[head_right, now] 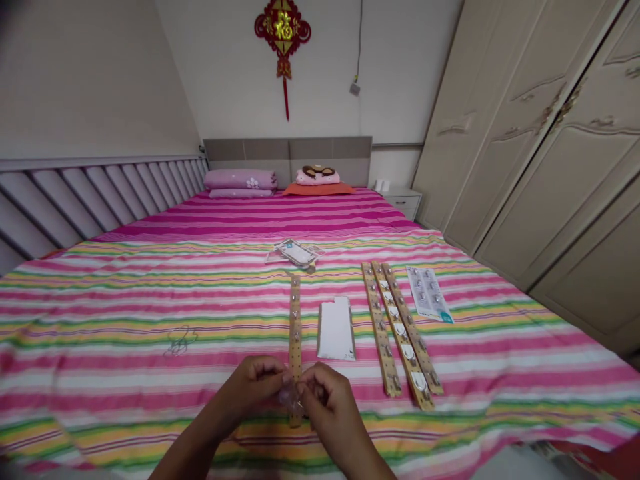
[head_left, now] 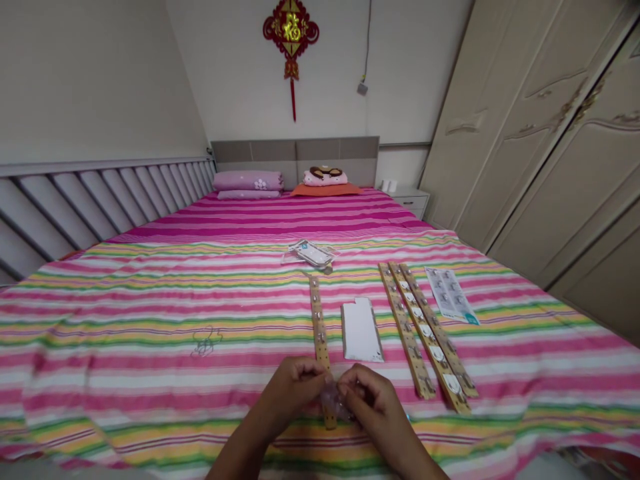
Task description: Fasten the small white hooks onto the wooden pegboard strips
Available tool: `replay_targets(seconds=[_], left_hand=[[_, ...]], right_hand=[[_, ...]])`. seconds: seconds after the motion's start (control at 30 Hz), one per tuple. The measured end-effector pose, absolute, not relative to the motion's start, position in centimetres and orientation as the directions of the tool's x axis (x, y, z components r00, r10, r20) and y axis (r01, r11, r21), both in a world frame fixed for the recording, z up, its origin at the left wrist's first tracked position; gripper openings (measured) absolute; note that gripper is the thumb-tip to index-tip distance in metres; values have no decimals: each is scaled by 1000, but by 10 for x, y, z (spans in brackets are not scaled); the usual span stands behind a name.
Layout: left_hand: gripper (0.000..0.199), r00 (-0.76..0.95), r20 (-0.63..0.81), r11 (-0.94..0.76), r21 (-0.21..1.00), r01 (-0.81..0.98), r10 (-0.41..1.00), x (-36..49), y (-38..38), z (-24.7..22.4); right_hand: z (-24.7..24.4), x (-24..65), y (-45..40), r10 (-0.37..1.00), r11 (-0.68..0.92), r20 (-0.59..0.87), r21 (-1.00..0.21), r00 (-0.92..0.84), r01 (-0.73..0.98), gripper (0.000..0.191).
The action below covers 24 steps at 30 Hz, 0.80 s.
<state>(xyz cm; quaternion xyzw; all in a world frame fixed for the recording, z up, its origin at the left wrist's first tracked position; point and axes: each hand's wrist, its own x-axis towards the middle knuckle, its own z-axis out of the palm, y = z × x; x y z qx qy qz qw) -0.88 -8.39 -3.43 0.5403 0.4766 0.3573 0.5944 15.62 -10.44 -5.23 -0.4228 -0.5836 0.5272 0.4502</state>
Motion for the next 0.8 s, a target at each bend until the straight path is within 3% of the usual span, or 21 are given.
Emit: replay_targets(seconds=[0.17, 0.37, 0.8], left_hand=[[32, 298, -128, 83, 984, 157, 946, -6, -83, -33], [34, 363, -240, 270, 962, -34, 900, -7, -83, -29], [25, 448, -296, 348, 937, -37, 844, -14, -77, -31]], right_hand=[[-48, 157, -103, 958, 161, 135, -984, -253, 83, 19], [-48, 160, -99, 967, 117, 110, -993, -231, 20, 20], [-46, 162, -99, 955, 41, 35, -999, -294, 13, 23]])
